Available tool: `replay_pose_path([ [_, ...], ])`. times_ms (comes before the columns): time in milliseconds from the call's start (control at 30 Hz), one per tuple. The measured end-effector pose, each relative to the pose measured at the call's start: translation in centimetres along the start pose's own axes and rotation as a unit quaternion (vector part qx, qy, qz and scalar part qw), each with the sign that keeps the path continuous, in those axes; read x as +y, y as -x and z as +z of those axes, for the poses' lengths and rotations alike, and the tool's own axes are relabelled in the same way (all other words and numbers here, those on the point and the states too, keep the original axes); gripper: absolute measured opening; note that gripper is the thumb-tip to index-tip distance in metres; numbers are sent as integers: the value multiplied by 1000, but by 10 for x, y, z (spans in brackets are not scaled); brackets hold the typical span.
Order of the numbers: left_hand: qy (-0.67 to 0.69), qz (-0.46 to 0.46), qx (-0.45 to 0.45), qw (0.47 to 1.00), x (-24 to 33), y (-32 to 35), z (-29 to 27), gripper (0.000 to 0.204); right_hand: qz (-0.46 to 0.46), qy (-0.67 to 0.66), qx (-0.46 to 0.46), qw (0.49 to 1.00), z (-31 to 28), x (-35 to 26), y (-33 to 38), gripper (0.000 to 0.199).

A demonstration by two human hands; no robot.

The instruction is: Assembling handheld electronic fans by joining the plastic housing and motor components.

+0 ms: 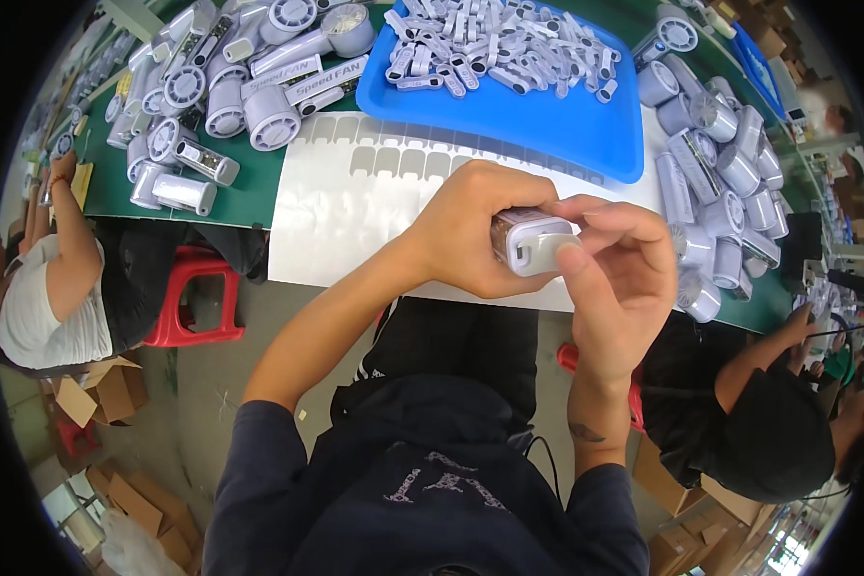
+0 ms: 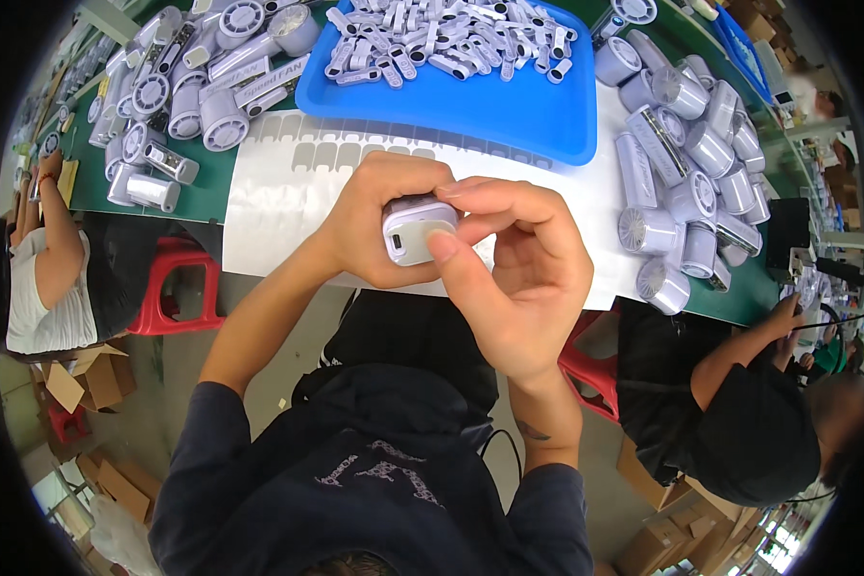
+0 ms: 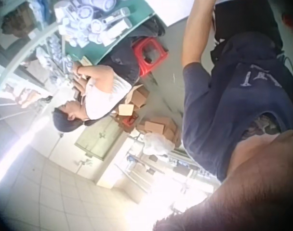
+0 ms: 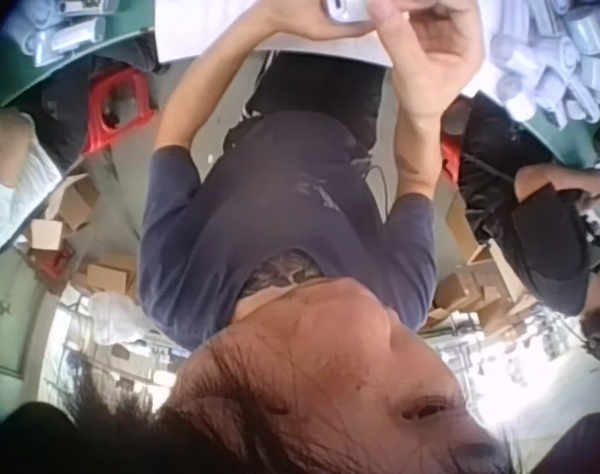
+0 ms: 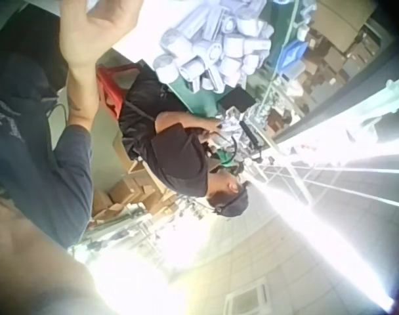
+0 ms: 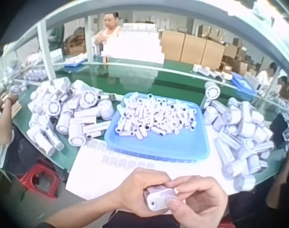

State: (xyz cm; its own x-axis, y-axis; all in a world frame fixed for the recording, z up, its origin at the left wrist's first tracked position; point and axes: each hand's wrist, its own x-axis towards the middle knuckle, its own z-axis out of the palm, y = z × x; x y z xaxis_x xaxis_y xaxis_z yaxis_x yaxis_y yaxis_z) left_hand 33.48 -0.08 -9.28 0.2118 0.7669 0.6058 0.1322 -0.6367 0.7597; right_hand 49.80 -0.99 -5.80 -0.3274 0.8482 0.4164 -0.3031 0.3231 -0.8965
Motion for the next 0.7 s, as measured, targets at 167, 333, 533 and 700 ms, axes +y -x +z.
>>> replay_pose_path([
  [167,13,-9,7,1000,-1,2,1,27,-20,5,19,1000,3,1,2,31],
  [333,11,-9,6,1000,-2,2,2,29,-27,4,10,1000,2,1,2,31],
  [533,13,-8,8,1000,-1,2,2,30,-27,13,11,999,4,0,2,31],
  [700,10,-11,5,1000,-2,2,1,32,-28,24,14,999,5,0,2,32],
])
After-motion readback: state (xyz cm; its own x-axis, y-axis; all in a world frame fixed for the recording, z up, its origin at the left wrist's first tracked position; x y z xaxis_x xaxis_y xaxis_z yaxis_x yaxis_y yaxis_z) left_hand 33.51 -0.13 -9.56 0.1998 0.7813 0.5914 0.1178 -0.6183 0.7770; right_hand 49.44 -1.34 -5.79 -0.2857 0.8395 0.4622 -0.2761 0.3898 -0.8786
